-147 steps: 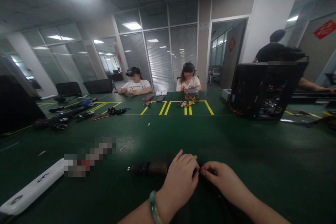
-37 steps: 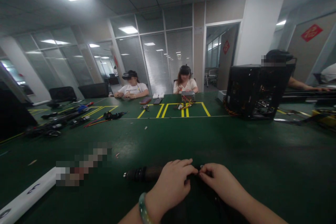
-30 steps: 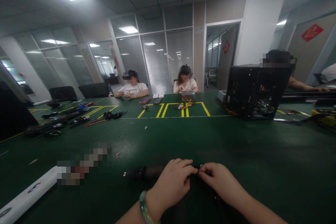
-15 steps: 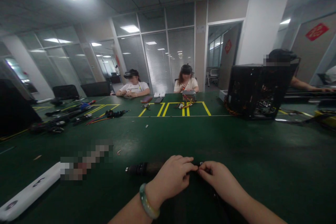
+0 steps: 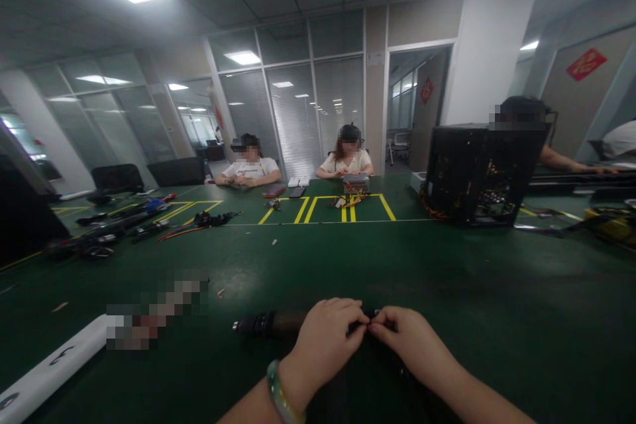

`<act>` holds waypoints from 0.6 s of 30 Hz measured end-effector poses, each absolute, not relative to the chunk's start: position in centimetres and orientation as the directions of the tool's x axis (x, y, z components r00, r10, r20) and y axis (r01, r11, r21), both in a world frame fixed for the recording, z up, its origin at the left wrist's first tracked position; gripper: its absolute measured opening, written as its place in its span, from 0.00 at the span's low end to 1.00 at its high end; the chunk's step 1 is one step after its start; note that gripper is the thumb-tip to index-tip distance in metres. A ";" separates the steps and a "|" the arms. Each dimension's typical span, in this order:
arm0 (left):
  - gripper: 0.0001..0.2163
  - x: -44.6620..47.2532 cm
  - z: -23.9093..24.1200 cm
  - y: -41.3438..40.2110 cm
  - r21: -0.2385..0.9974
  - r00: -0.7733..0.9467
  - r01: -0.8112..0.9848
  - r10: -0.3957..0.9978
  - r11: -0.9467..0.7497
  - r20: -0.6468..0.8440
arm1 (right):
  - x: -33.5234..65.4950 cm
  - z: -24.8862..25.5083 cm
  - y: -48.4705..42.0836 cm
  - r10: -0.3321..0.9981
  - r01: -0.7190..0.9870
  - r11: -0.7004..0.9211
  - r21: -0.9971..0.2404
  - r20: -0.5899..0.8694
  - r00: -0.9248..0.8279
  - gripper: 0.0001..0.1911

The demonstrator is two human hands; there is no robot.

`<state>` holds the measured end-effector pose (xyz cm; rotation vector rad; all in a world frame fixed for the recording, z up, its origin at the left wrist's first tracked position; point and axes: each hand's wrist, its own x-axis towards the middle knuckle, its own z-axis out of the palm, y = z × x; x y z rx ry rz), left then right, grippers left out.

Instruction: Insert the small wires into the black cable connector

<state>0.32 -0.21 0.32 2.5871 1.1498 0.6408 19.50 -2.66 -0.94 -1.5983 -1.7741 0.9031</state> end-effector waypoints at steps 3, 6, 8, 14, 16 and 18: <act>0.06 0.4 0.4 -0.2 0.375 0.581 0.663 0.761 -0.648 0.289 | 19.6 -1.0 -2.7 0.994 0.581 0.021 -0.814 -0.044 -0.096 0.08; 0.07 0.5 0.5 -0.3 0.363 0.567 0.684 0.774 -0.633 0.280 | 19.6 -1.3 -2.5 0.995 0.574 0.016 -0.818 -0.046 -0.094 0.08; 0.07 0.5 0.5 -0.4 0.358 0.569 0.684 0.772 -0.636 0.284 | 19.5 -1.6 -2.3 0.994 0.568 0.032 -0.822 -0.035 -0.107 0.08; 0.05 0.4 0.3 -0.3 0.394 0.577 0.645 0.755 -0.655 0.311 | 19.0 -1.8 -2.2 0.995 0.568 0.078 -0.820 0.028 -0.097 0.09; 0.05 0.5 0.3 -0.2 0.399 0.577 0.643 0.756 -0.654 0.310 | 19.0 -1.7 -2.3 0.995 0.573 0.077 -0.816 0.022 -0.102 0.09; 0.05 0.6 0.3 -0.2 0.397 0.578 0.643 0.755 -0.655 0.309 | 19.1 -1.5 -2.4 0.993 0.572 0.075 -0.817 0.009 -0.118 0.08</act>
